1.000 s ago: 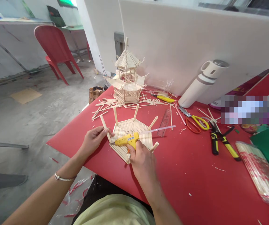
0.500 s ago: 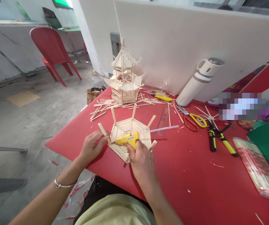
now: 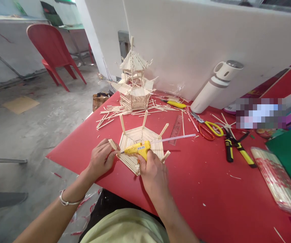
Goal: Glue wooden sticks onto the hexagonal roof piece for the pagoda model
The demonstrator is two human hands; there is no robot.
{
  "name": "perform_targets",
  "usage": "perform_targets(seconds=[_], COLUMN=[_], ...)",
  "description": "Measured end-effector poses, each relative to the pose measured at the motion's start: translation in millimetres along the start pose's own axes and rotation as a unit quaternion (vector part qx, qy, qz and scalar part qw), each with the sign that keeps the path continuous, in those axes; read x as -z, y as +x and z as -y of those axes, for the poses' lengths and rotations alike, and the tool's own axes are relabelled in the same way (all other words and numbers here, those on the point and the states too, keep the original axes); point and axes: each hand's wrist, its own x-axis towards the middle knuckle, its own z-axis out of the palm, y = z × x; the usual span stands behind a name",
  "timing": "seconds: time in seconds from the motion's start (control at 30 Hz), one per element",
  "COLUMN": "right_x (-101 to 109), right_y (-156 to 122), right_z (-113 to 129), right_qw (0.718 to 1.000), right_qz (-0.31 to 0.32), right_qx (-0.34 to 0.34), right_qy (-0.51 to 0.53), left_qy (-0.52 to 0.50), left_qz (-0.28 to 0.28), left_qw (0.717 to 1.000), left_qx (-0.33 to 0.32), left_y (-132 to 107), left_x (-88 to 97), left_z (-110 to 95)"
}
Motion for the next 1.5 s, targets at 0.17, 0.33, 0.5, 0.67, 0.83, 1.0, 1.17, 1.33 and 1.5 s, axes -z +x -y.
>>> perform_targets(seconds=[0.17, 0.33, 0.5, 0.67, 0.83, 1.0, 1.17, 1.33, 1.5], right_x=[1, 0, -1, -3, -3, 0, 1, 7, 40], right_y=[0, 0, 0, 0, -1, -3, -6, -19, -45], right_z=[2, 0, -3, -5, -5, -3, -5, -4, -9], right_qw=[1.0, 1.0, 1.0, 0.999, 0.999, 0.999, 0.997, 0.99, 0.966], right_qz=[0.005, -0.004, -0.012, -0.023, -0.024, -0.025, -0.049, -0.109, -0.238], right_qx=[-0.002, 0.005, 0.015, 0.022, 0.022, 0.014, 0.055, 0.079, 0.097], right_qy=[-0.005, -0.003, -0.002, 0.0, 0.009, 0.022, 0.027, -0.04, -0.007], left_qy=[-0.005, -0.011, -0.022, -0.031, -0.035, -0.035, -0.016, 0.001, 0.002], left_qz=[0.014, 0.014, 0.014, 0.023, 0.025, 0.028, 0.029, 0.016, 0.012], left_qw=[1.0, 1.0, 1.0, 0.999, 0.999, 0.999, 0.999, 1.0, 1.0], left_qx=[-0.002, 0.005, 0.01, 0.016, 0.008, 0.01, 0.008, -0.002, -0.011], left_y=[3, 3, 2, 2, 3, 3, 1, 1, 2], left_x=[-0.6, -1.8, -2.9, -2.6, -1.6, -1.5, -2.3, -1.5, 0.3], left_z=[-1, 0, 1, 2, 1, 1, 3, 3, 4])
